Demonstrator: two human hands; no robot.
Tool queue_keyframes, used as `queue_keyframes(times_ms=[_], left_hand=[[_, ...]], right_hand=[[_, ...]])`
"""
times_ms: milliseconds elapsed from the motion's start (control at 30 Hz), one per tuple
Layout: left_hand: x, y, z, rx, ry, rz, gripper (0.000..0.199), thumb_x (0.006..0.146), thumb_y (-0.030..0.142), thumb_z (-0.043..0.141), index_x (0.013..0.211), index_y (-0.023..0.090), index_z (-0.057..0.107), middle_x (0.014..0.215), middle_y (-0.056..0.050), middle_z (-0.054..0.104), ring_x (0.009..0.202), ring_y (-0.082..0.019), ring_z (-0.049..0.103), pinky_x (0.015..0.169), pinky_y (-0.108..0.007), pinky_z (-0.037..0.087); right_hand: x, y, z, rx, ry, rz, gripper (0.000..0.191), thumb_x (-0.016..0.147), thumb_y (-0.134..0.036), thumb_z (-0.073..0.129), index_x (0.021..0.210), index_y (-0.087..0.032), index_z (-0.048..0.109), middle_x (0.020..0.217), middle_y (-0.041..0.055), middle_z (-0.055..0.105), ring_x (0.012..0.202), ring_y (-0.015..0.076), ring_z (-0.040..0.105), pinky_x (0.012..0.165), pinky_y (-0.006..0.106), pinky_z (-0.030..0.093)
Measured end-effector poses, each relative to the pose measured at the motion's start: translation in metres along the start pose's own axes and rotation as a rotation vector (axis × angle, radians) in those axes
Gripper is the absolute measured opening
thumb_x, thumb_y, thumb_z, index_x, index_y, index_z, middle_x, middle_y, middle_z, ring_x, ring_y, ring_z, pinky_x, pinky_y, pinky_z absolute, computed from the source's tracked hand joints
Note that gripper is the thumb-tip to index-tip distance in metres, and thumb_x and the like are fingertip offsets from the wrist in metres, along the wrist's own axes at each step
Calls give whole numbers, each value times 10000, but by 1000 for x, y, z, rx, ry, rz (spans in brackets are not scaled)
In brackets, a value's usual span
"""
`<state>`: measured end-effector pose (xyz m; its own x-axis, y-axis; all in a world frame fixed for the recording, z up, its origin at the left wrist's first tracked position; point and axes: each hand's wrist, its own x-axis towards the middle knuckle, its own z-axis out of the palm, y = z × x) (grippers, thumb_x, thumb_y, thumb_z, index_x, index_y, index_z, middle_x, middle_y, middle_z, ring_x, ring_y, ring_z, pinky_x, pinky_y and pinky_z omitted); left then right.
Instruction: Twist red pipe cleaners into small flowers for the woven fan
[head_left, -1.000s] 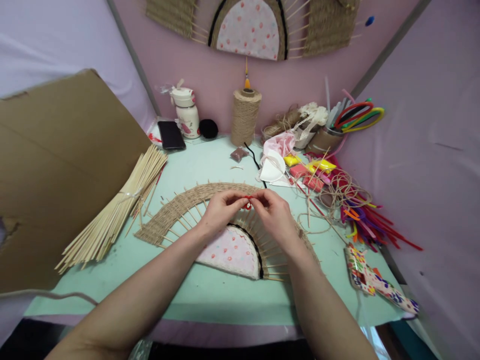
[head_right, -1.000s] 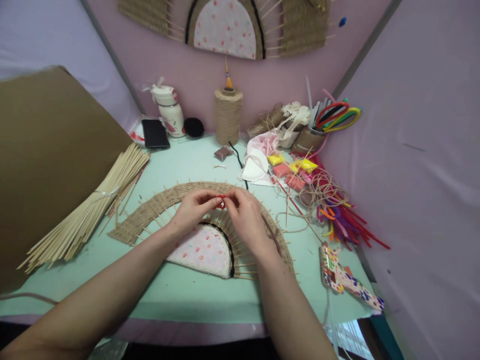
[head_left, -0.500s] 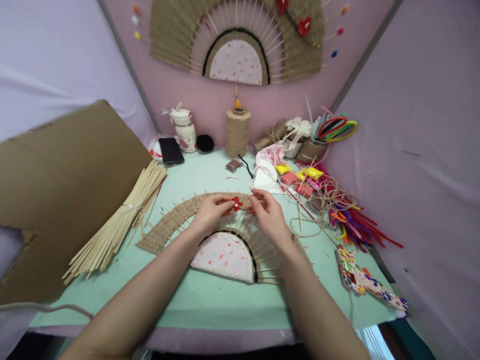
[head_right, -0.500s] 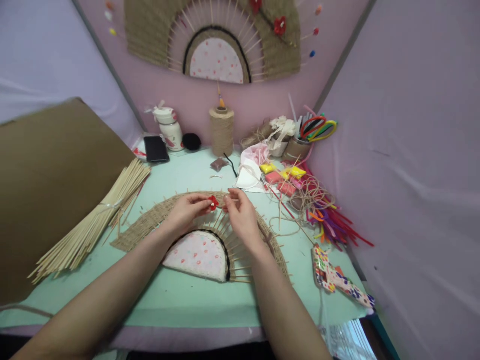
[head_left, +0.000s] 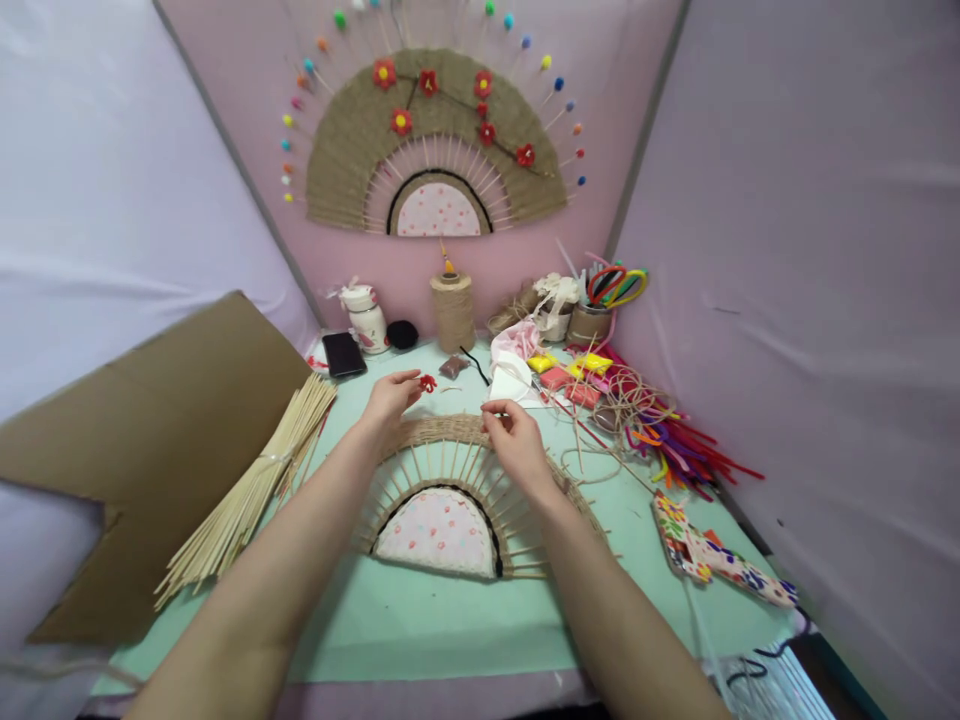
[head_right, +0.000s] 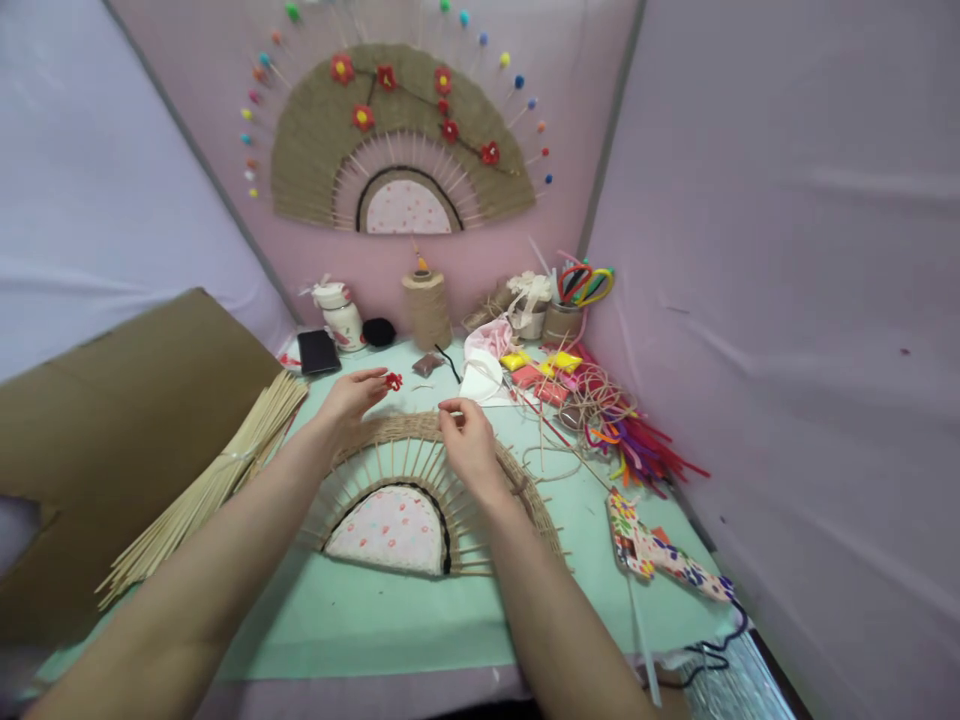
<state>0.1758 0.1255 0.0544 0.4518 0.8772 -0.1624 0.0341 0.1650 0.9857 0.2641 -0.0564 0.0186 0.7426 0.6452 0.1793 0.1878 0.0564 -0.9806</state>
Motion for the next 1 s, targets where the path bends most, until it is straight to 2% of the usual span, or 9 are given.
queue_keyframes(times_ms=[133, 267, 433, 600, 667, 767, 833, 933, 1000], left_hand=[[15, -9, -7, 54, 44, -28, 195, 577, 28, 718, 726, 122, 635, 716, -67, 665, 715, -139, 622, 718, -272, 478], [4, -13, -3, 59, 60, 60, 172, 632, 113, 689, 790, 139, 624, 748, -33, 645, 681, -98, 591, 656, -215, 447], [-35, -22, 28, 88, -121, 158, 155, 703, 270, 642, 800, 150, 631, 603, 26, 561, 483, -69, 451, 484, -198, 328], [-69, -38, 50, 135, -303, 186, 216, 695, 371, 653, 677, 157, 626, 538, 40, 515, 497, -97, 424, 486, -224, 306], [-74, -44, 50, 287, -301, 311, 301, 738, 425, 614, 597, 159, 606, 514, 40, 482, 522, -107, 427, 520, -234, 319], [-77, -48, 47, 413, -220, 353, 407, 815, 494, 506, 595, 168, 611, 447, 53, 372, 479, -112, 366, 502, -249, 281], [-78, -50, 44, 412, -200, 303, 418, 823, 530, 484, 647, 175, 616, 433, 63, 344, 447, -111, 328, 478, -253, 251], [-79, -52, 42, 409, -199, 320, 397, 825, 523, 482, 676, 178, 612, 444, 65, 344, 456, -112, 330, 492, -249, 263], [-79, -54, 41, 440, -204, 330, 394, 823, 524, 485, 689, 180, 624, 452, 60, 362, 469, -117, 350, 505, -250, 275]], right_hand=[[0, -1, -2, -30, -9, -14, 217, 799, -335, 524, 921, -185, 621, 729, 26, 641, 691, 176, 593, 623, 285, 446], [0, -2, -1, -24, -10, -26, 191, 785, -316, 528, 884, -185, 625, 742, 19, 643, 685, 165, 590, 650, 286, 453], [-4, -12, 3, 54, -47, -69, 166, 787, -306, 556, 861, -172, 623, 763, 9, 638, 675, 143, 568, 658, 269, 448], [-39, -55, -16, -92, -206, -263, 197, 900, -268, 475, 834, -187, 642, 788, -2, 645, 744, 126, 574, 713, 242, 431], [-54, -70, -35, -228, -223, -320, 215, 928, -299, 477, 866, -194, 653, 847, 7, 670, 793, 127, 589, 748, 239, 426], [-66, -74, -82, -481, -57, -284, 172, 893, -329, 562, 856, -201, 670, 813, 7, 690, 747, 132, 602, 719, 237, 423], [-67, -67, -123, -705, 85, -166, 162, 882, -297, 560, 839, -194, 676, 802, 26, 703, 739, 154, 615, 710, 256, 426], [-60, -54, -184, -1124, 291, 94, 212, 888, -277, 511, 879, -177, 699, 872, 78, 727, 788, 197, 645, 725, 285, 431], [-54, -48, -211, -1405, 338, 234, 280, 914, -243, 440, 958, -167, 706, 982, 117, 725, 904, 219, 657, 775, 289, 433]])
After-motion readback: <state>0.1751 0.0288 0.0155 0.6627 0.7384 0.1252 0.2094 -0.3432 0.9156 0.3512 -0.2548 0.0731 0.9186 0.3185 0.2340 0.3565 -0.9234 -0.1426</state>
